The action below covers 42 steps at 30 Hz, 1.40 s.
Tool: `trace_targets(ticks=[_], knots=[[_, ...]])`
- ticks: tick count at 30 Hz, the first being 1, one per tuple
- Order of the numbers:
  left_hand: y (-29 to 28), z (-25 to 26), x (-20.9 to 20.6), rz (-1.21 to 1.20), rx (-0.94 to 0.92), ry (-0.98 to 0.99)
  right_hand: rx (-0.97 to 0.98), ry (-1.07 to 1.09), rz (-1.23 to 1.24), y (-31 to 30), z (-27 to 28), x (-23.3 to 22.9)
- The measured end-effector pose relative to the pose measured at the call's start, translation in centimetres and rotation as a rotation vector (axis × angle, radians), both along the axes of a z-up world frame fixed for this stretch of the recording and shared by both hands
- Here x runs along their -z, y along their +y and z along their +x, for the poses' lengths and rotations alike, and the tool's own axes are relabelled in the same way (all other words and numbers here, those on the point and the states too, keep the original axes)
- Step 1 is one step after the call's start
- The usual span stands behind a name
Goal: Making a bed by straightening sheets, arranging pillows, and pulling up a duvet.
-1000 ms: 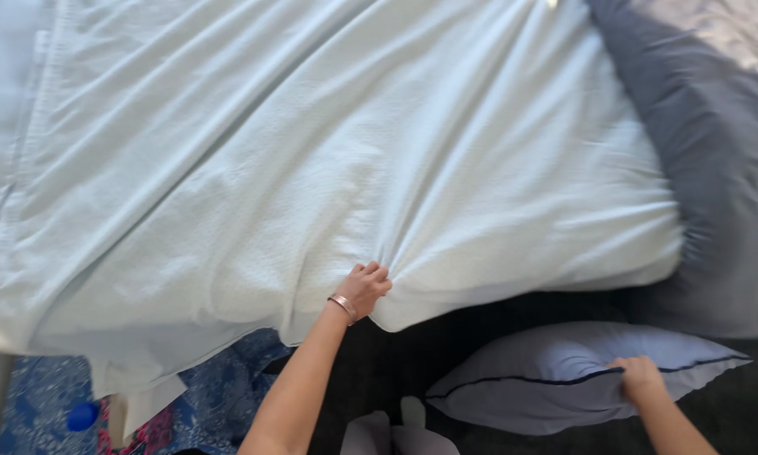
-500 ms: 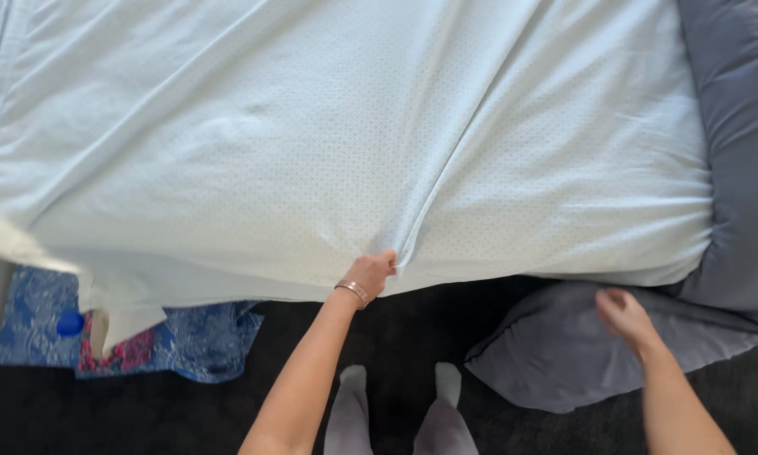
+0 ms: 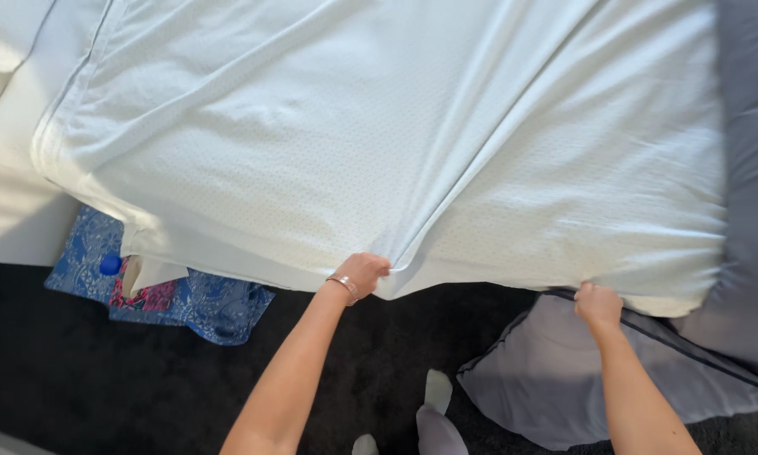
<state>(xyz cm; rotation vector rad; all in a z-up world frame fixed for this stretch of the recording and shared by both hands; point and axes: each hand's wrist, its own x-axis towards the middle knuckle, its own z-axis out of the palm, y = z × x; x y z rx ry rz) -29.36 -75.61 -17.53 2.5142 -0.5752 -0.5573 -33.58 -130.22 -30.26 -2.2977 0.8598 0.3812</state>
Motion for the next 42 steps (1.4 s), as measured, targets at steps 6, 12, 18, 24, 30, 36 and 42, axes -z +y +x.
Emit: trace_targets(ticks=[6,12,18,24,30,36,42], knots=[[-1.8,-1.8,-2.0,0.013,0.071,-0.088,-0.516,-0.368,-0.521,5.9,-2.9,-11.3],[-3.0,-3.5,-5.2,-0.221,0.020,-0.277,-0.901,-0.471,-0.630,11.8,0.1,-12.2],[-1.8,-3.7,-7.9,-0.410,-0.062,-0.315,-0.922,-0.505,-0.544,14.4,2.8,-11.7],[0.7,-3.6,-7.6,-0.470,-0.112,-0.319,-1.003,-0.671,-0.620,15.1,4.4,-8.4],[0.8,-3.0,-6.1,-0.492,-0.139,-0.290,-0.814,-0.741,-0.373,14.9,4.8,-10.9],[1.7,-2.4,-5.1,-0.493,-0.197,-0.283,-0.413,-0.475,-0.039,10.8,2.7,-11.7],[2.0,-2.9,-4.1,-0.208,-0.080,-0.276,-0.451,-0.514,-0.219,7.3,-1.7,-9.1]])
